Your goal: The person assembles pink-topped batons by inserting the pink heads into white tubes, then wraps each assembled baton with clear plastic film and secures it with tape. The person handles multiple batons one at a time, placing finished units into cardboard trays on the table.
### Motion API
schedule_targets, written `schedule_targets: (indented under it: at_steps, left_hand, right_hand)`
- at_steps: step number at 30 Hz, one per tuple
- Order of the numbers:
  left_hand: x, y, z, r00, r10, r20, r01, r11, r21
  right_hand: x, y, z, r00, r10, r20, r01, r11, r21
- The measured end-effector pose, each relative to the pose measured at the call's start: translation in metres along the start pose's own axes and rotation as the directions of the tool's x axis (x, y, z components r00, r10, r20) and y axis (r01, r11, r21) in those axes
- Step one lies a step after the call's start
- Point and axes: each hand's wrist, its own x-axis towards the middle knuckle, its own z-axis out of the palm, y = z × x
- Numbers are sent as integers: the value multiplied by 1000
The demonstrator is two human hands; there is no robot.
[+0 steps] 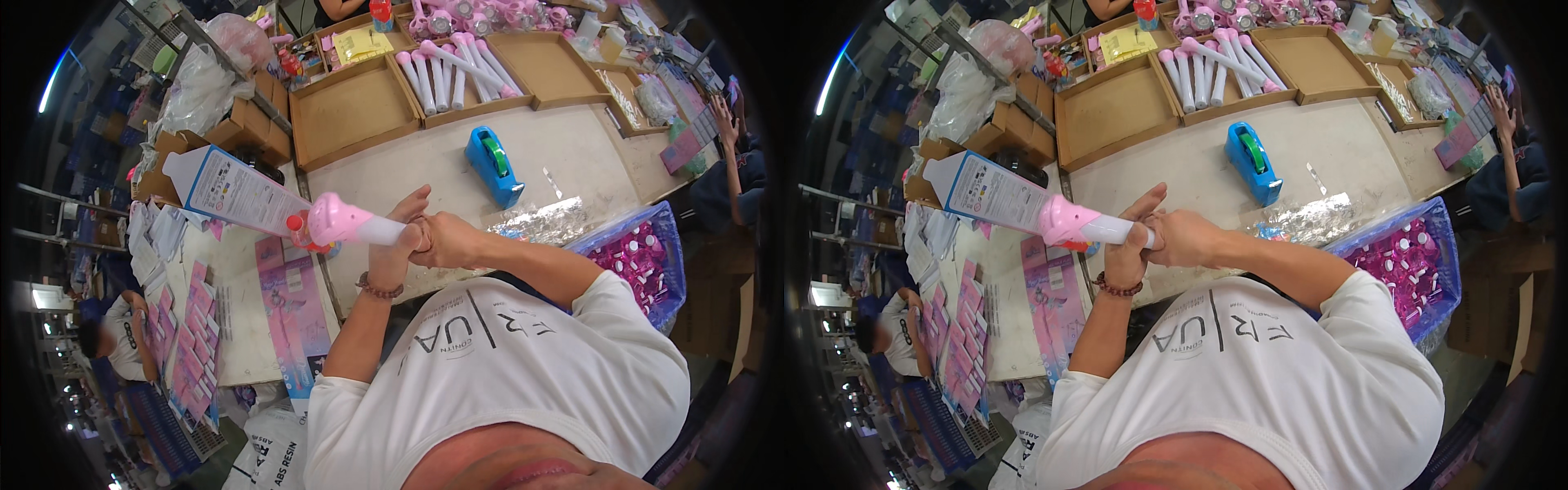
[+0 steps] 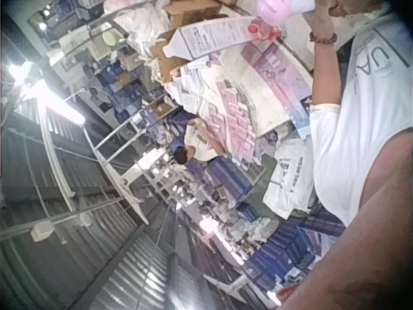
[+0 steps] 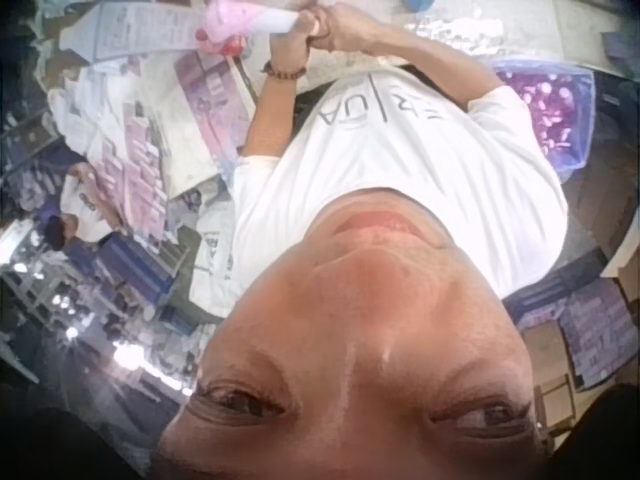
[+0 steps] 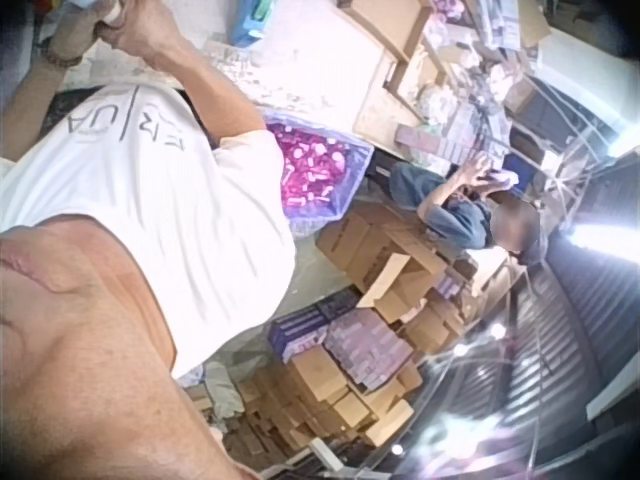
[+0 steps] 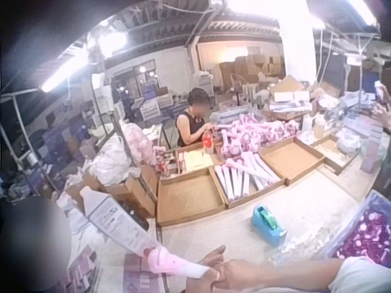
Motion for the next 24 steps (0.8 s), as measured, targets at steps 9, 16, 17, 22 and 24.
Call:
schedule_targets:
  at_steps: [9, 16, 17, 22, 24]
  left_hand:
    - [7, 65, -31, 905, 413, 100, -360, 871, -335]
    - [0, 52, 36, 797, 548, 255, -571, 821, 20]
    - [-1, 50, 45, 797, 525, 299, -556, 831, 21]
    - [0, 35, 54, 927, 300, 225, -333, 935, 124]
    - [14, 20, 38, 963, 222, -154, -213, 974, 72]
  right_hand:
    - [-40, 48, -2, 988, 137, 78, -157, 834, 529]
    - [-16, 98, 34, 859, 427, -284, 21, 526, 850]
    - [-13, 104, 38, 847, 359, -392, 64, 664, 745]
    - [-28, 130, 43, 797, 255, -547, -126, 957, 262]
    - [-44, 137, 37, 800, 494, -341, -319, 831, 455]
